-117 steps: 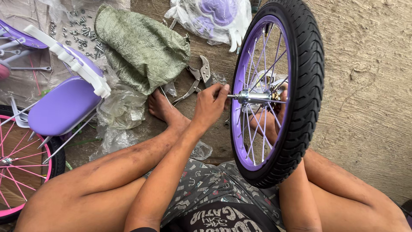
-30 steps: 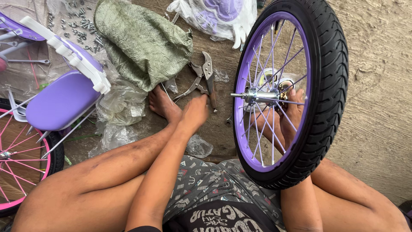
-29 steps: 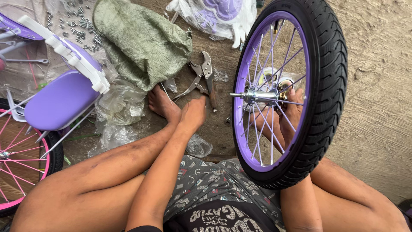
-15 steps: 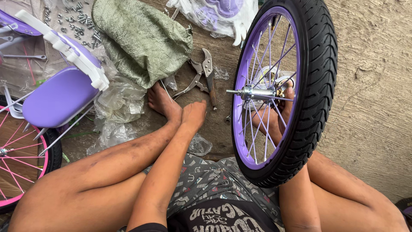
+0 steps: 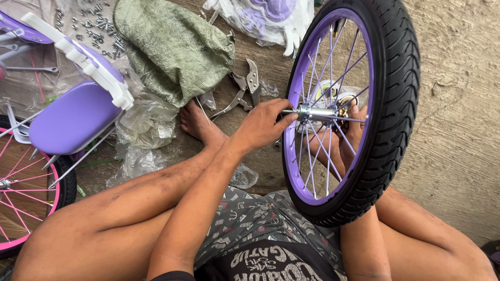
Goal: The person sits on the ground assembling a children's bicycle wheel, fitting the axle, washers and hub parts by hand, tapping them with a hammer, and attaching a white plastic bracket to the hub, tightening parts with a wrench.
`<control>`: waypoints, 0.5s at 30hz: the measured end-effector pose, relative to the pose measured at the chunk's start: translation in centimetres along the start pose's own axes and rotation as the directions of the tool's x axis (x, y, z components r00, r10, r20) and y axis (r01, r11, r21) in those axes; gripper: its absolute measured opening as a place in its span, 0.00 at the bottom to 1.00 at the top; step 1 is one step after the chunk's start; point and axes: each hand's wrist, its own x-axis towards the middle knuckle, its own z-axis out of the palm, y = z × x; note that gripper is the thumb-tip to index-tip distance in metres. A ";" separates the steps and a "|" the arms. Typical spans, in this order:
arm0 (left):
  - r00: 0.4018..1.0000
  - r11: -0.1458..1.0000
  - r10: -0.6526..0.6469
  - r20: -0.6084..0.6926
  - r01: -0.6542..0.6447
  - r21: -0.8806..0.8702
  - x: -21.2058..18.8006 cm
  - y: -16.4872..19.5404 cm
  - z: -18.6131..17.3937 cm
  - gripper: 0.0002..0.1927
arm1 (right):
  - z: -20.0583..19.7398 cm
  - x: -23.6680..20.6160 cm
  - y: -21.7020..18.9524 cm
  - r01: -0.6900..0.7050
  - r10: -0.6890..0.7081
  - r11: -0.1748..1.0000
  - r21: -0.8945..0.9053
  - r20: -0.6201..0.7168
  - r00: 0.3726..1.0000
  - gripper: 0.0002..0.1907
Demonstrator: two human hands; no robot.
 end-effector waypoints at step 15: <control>0.884 0.546 -0.462 0.076 0.351 -0.761 1.6 -6.5 3.4 0.22 | 0.6 -1.9 -1.3 0.033 0.109 0.913 -0.406 0.322 0.940 0.14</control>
